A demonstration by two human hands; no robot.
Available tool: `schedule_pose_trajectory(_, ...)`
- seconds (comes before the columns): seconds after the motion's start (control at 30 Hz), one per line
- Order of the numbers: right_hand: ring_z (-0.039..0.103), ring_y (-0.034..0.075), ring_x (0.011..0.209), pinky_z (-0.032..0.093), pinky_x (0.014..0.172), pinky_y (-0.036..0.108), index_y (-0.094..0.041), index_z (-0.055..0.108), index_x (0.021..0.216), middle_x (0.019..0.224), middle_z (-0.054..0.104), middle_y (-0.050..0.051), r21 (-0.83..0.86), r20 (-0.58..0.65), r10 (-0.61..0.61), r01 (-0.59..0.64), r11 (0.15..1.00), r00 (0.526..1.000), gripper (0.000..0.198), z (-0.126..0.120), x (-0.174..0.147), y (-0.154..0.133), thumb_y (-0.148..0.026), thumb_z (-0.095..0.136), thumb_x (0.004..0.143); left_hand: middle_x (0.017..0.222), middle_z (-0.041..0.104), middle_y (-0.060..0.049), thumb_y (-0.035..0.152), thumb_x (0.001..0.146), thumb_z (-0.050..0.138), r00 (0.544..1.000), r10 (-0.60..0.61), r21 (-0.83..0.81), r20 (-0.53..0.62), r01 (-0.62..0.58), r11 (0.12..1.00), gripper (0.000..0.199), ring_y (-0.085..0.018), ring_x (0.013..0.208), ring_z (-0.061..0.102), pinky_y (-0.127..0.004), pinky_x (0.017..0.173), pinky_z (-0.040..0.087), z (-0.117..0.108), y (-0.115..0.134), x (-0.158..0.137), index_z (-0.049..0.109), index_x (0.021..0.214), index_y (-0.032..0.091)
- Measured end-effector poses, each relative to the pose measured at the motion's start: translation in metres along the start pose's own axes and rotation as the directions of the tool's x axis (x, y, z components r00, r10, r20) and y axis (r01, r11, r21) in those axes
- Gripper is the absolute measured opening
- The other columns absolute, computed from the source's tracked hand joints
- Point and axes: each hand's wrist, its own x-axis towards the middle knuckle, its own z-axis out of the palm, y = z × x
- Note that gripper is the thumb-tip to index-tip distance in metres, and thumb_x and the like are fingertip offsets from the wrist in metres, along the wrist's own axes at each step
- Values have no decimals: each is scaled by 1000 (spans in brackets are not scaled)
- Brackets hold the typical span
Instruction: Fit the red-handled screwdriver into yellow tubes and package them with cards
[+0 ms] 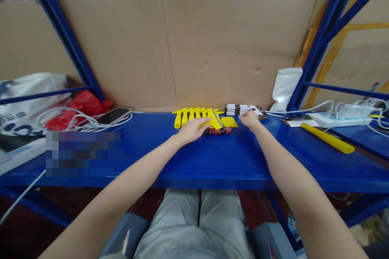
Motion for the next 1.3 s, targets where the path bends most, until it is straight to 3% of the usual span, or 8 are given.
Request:
schedule_pose_trajectory(0.13, 57, 15, 74, 47, 76, 32, -19, 52, 61, 70, 59, 2, 283, 105, 142, -167, 944, 984, 15, -2, -8, -20, -12, 54, 74, 124, 61, -7, 28, 91, 42, 1000, 11, -1, -5, -11, 1000, 38, -21, 114, 56, -37, 96, 44, 1, -1, 0, 54, 126, 19)
schedule_pose_trajectory(0.3, 55, 9, 65, 45, 77, 23, -18, 53, 63, 63, 58, 0, 641, 416, 187, -433, 634, 890, 21, -8, -25, -45, -7, 48, 81, 122, 62, -8, 28, 91, 43, 1000, 25, 9, -3, -25, 1000, 38, -21, 113, 57, -37, 96, 45, 1, -1, 0, 55, 125, 18)
schedule_pose_trajectory(0.37, 55, 9, 64, 45, 79, 22, -18, 55, 64, 63, 58, 0, 649, 441, 183, -453, 611, 878, 23, -6, -31, -52, -6, 47, 82, 121, 62, -8, 28, 91, 42, 999, 37, 13, 4, -37, 999, 37, -20, 112, 58, -36, 95, 45, 1, 0, 0, 55, 124, 19)
schedule_pose_trajectory(0.47, 55, 9, 66, 45, 79, 22, -19, 54, 63, 64, 58, 0, 620, 412, 149, -397, 677, 899, 22, 3, -40, -60, -5, 49, 80, 122, 62, -7, 30, 92, 42, 998, 58, 19, 21, -58, 998, 37, -19, 112, 57, -35, 95, 45, 0, 1, 0, 55, 124, 20)
schedule_pose_trajectory(0.7, 55, 14, 64, 45, 70, 28, -18, 54, 61, 61, 58, 1, 378, 281, -89, -25, 925, 956, 10, 30, -58, -65, -14, 52, 70, 124, 60, -6, 32, 92, 40, 996, 72, 81, 52, -76, 994, 38, -20, 113, 57, -35, 94, 46, 0, 4, -3, 53, 127, 25)
schedule_pose_trajectory(0.9, 54, 19, 87, 40, 89, 37, -18, 55, 60, 78, 62, 4, -19, 17, -321, 322, 947, 947, 9, 40, -55, -60, -20, 53, 68, 116, 63, -7, 31, 93, 37, 990, 116, 163, 76, -127, 978, 37, -20, 105, 60, -33, 89, 48, -3, 7, -3, 52, 126, 26)
schedule_pose_trajectory(1.07, 53, 20, 91, 38, 91, 36, -18, 57, 64, 84, 61, 5, -86, 44, -345, 347, 934, 938, 9, 41, -52, -59, -20, 51, 71, 105, 64, -8, 30, 94, 34, 986, 102, 266, 130, -134, 954, 38, -20, 92, 63, -32, 79, 50, -10, 14, -5, 48, 129, 26)
schedule_pose_trajectory(1.3, 54, 19, 90, 41, 86, 35, -19, 52, 63, 83, 60, 3, 101, 49, -284, 278, 955, 957, 7, 42, -59, -61, -21, 51, 69, 102, 62, -8, 28, 94, 32, 982, 95, 317, 165, -144, 938, 38, -20, 87, 63, -33, 76, 49, -12, 17, -6, 46, 129, 25)
